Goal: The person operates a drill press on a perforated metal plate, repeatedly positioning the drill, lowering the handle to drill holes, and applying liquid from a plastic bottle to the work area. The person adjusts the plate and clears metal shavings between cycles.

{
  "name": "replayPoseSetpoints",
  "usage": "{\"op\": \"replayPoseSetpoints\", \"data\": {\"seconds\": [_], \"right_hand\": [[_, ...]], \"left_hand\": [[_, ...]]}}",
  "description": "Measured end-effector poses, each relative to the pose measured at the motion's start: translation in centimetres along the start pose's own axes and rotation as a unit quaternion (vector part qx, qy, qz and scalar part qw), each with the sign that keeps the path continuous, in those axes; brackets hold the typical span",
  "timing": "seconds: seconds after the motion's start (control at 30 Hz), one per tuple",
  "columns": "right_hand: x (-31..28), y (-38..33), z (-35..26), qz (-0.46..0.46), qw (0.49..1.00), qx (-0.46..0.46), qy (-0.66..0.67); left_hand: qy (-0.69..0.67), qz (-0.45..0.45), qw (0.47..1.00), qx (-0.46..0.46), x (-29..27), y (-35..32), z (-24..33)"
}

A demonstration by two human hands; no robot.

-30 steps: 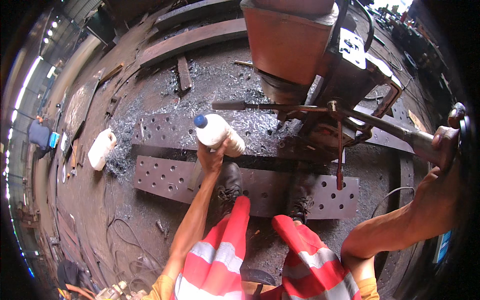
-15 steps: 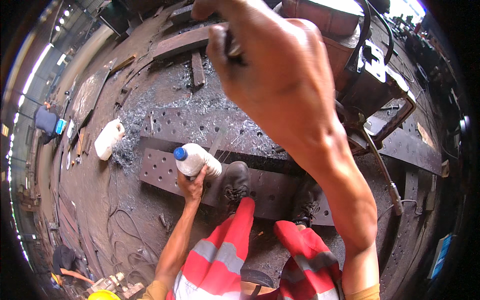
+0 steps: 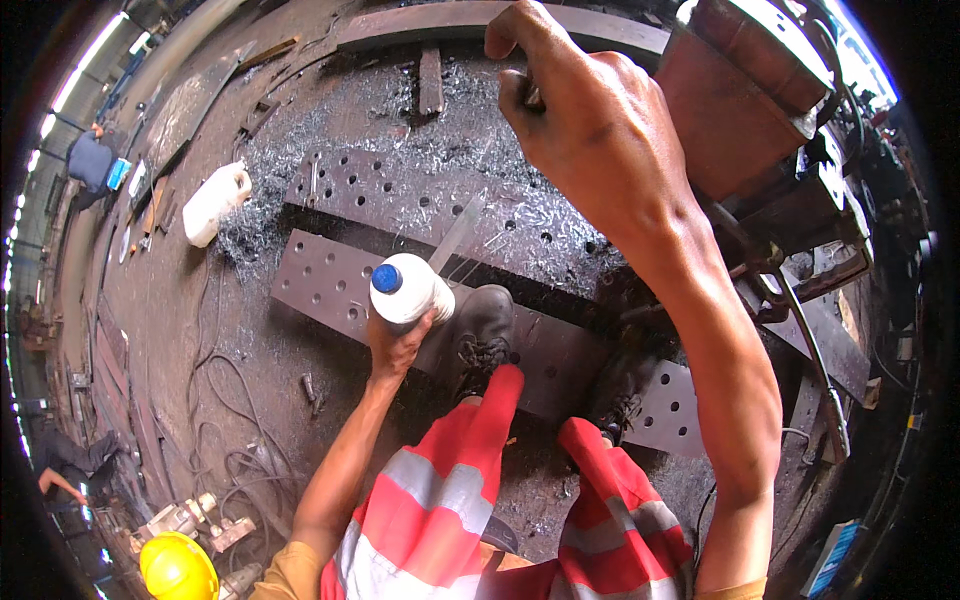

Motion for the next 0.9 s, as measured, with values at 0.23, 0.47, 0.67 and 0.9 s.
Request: {"op": "replayPoseSetpoints", "data": {"seconds": [0.23,0.47,0.67,0.9], "right_hand": [[1.7,-0.2,0.9,-0.001,1.000,0.013,-0.006],[2.3,-0.6,1.7,-0.077,0.987,0.020,0.140],[1.1,-2.2,1.6,-0.145,0.975,0.049,0.160],[1.0,-4.0,2.0,-0.167,0.970,0.044,0.169]], "left_hand": [[0.030,0.270,0.916,0.294,-0.3,4.0,10.2],[-0.068,0.026,0.996,0.058,0.8,10.7,24.3],[0.079,-0.075,0.985,0.134,5.7,14.6,23.1],[0.295,-0.068,0.907,0.294,7.3,15.1,23.8]]}}
Point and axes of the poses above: each hand's wrist, its own y-axis towards the middle knuckle, its own x-axis out of the palm, z = x × y, the point moved 1 cm from there along y, towards the middle knuckle, and after that the axes turned 3 degrees about -z, right-handed, at the moved point
